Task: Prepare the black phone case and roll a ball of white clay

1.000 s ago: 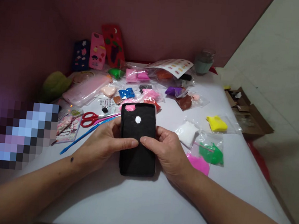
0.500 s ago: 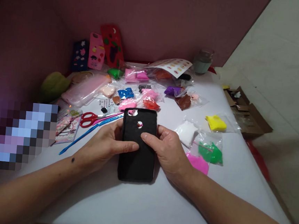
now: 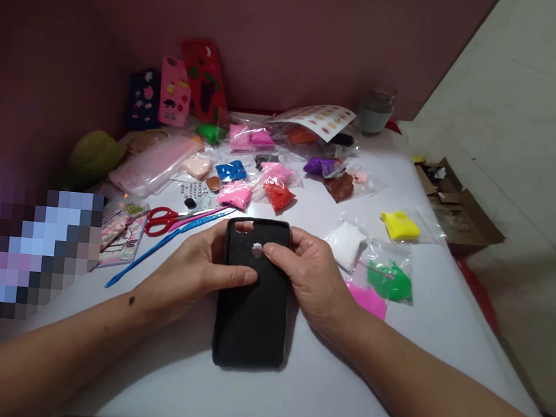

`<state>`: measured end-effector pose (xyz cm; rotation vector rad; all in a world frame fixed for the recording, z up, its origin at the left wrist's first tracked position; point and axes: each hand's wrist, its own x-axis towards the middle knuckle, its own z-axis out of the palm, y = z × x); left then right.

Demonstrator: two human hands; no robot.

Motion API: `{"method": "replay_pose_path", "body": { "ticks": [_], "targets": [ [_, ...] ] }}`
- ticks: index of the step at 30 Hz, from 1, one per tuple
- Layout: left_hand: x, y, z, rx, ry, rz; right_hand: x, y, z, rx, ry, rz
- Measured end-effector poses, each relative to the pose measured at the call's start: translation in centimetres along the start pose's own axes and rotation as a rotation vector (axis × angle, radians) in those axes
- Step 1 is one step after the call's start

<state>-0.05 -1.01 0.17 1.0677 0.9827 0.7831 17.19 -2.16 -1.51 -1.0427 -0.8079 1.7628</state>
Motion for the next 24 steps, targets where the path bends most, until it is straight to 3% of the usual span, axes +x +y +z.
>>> {"method": "replay_pose_path", "body": {
  "ticks": [3, 8, 16, 24],
  "targets": [
    [-0.1, 0.2, -0.2, -0.021, -0.003, 0.028, -0.1, 0.0, 0.0, 0.020, -0.022, 0.009],
    [0.3, 0.2, -0.9, -0.037, 0.077, 0.208, -0.2, 0.2, -0.1, 0.002, -0.065, 0.048],
    [0.1, 0.8, -0.9, 0.404, 0.227, 0.380, -0.4, 0.4, -0.1, -0.080, -0.067, 0.100],
    [-0.1, 0.9, -0.5, 0.448, 0.282, 0.355, -0.4, 0.8, 0.1, -0.056, -0.095, 0.081]
  ]
}}
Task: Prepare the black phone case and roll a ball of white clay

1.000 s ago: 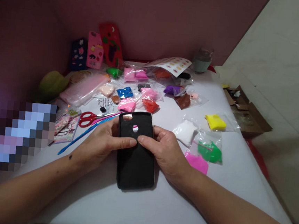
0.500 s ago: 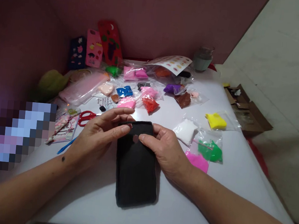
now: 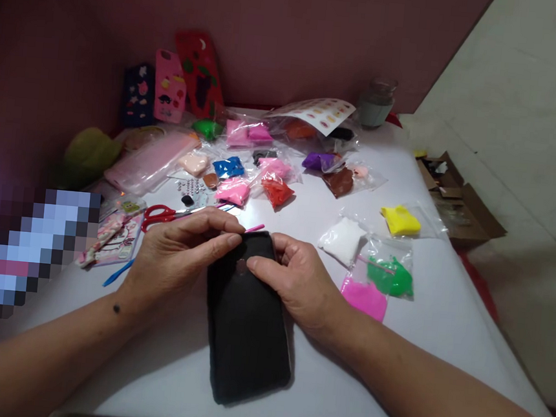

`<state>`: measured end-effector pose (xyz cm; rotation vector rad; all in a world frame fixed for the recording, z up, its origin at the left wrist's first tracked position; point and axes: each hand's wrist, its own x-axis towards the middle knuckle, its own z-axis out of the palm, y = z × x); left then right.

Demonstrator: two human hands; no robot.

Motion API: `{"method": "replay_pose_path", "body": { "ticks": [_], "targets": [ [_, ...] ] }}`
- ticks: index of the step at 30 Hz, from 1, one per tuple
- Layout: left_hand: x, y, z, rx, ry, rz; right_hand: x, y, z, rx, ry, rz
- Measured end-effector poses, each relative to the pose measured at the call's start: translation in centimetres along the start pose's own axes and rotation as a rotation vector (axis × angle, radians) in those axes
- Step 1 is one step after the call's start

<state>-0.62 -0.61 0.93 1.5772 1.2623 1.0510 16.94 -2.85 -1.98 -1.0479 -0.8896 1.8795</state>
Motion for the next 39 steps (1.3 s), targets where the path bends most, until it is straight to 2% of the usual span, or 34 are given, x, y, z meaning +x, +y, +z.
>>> {"method": "replay_pose_path", "body": {
  "ticks": [9, 15, 19, 24, 28, 32, 39],
  "targets": [
    [0.14, 0.26, 0.04, -0.016, -0.030, -0.057, -0.19, -0.31, 0.22, -0.023, -0.018, 0.008],
    [0.14, 0.28, -0.02, 0.030, -0.047, 0.033, -0.11, -0.16, 0.16, -0.042, -0.020, -0.010],
    [0.10, 0.10, -0.08, 0.032, -0.053, 0.006, -0.05, -0.18, 0.23, -0.037, -0.032, -0.006],
    [0.11, -0.08, -0.16, 0.047, -0.098, 0.053, -0.15, -0.46, 0.42, -0.056, -0.020, 0.007],
    [0.07, -0.11, -0.09, -0.006, -0.080, -0.040, -0.19, -0.78, 0.29, -0.001, -0.054, 0.008],
    [0.02, -0.04, 0.03, -0.150, -0.059, -0.158, 0.22, -0.85, -0.13, 0.060, -0.019, -0.091],
    [0.12, 0.22, 0.03, -0.096, -0.086, -0.140, 0.62, -0.57, 0.00, 0.196, -0.065, -0.089]
  ]
}}
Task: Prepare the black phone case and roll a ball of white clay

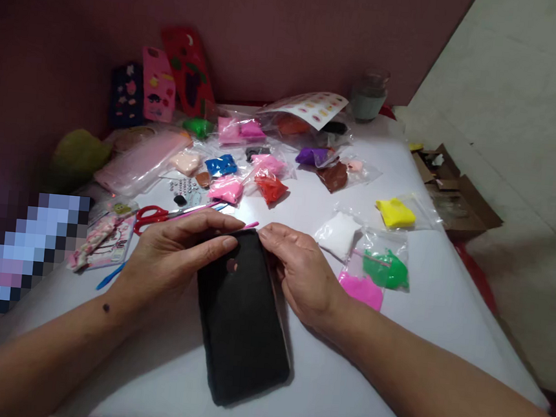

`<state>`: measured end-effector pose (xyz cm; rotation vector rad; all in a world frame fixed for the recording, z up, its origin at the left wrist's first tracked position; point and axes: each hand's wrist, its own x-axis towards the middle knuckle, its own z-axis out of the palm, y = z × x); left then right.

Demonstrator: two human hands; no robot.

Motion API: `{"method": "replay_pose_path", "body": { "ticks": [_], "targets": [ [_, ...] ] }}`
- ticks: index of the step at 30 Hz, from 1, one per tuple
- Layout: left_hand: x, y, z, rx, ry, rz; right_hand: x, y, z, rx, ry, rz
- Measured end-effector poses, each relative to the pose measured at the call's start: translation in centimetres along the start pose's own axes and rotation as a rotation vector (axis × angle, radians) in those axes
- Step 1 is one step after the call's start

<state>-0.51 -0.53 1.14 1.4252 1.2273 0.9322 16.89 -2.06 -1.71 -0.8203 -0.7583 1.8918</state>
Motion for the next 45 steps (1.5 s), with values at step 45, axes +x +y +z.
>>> {"method": "replay_pose_path", "body": {
  "ticks": [45],
  "targets": [
    [0.7, -0.8, -0.2, -0.696, -0.081, -0.320, -0.3, -0.8, 0.4, -0.035, 0.225, -0.018]
  ]
}}
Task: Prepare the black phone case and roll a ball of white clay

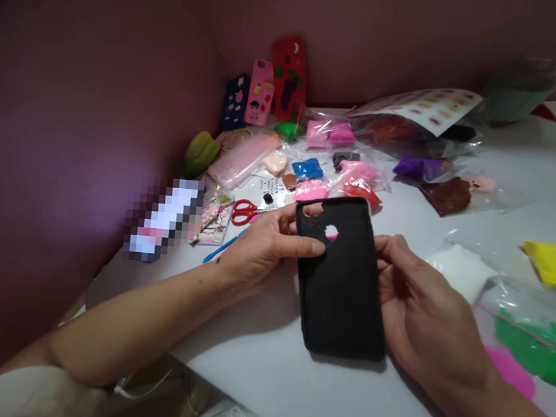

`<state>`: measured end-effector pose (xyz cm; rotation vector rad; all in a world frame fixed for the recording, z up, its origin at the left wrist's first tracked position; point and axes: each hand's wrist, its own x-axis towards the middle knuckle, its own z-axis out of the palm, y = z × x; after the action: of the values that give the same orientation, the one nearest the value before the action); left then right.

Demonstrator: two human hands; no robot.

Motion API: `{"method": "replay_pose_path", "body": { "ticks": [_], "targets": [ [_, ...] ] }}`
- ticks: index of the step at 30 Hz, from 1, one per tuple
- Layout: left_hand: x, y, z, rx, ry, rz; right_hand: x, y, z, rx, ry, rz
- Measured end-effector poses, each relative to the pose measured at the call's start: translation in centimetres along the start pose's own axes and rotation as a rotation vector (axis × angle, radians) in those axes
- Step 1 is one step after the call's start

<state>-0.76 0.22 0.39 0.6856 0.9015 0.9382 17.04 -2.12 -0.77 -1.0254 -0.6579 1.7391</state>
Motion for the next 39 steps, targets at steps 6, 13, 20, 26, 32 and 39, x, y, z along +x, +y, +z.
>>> {"method": "replay_pose_path", "body": {
  "ticks": [6, 13, 20, 26, 32, 39],
  "targets": [
    [-0.1, 0.4, 0.2, -0.029, 0.041, 0.076, 0.0, 0.7, 0.0, -0.093, -0.010, 0.119],
    [0.2, -0.1, 0.0, 0.160, -0.151, -0.022, 0.4, 0.3, -0.1, 0.015, -0.020, 0.017],
    [-0.2, 0.1, 0.0, 0.244, -0.204, -0.064, 0.5, -0.2, -0.4, 0.050, -0.115, 0.087],
    [0.4, 0.1, -0.6, -0.020, -0.262, -0.023, 0.6, -0.8, -0.4, 0.147, -0.240, 0.213],
    [0.5, -0.1, -0.7, -0.090, -0.246, -0.093, 0.6, -0.8, -0.5, 0.173, -0.282, 0.249],
    [0.4, 0.2, -0.2, -0.034, -0.178, -0.106, 0.4, -0.8, -0.2, 0.085, -0.120, 0.222]
  ]
}}
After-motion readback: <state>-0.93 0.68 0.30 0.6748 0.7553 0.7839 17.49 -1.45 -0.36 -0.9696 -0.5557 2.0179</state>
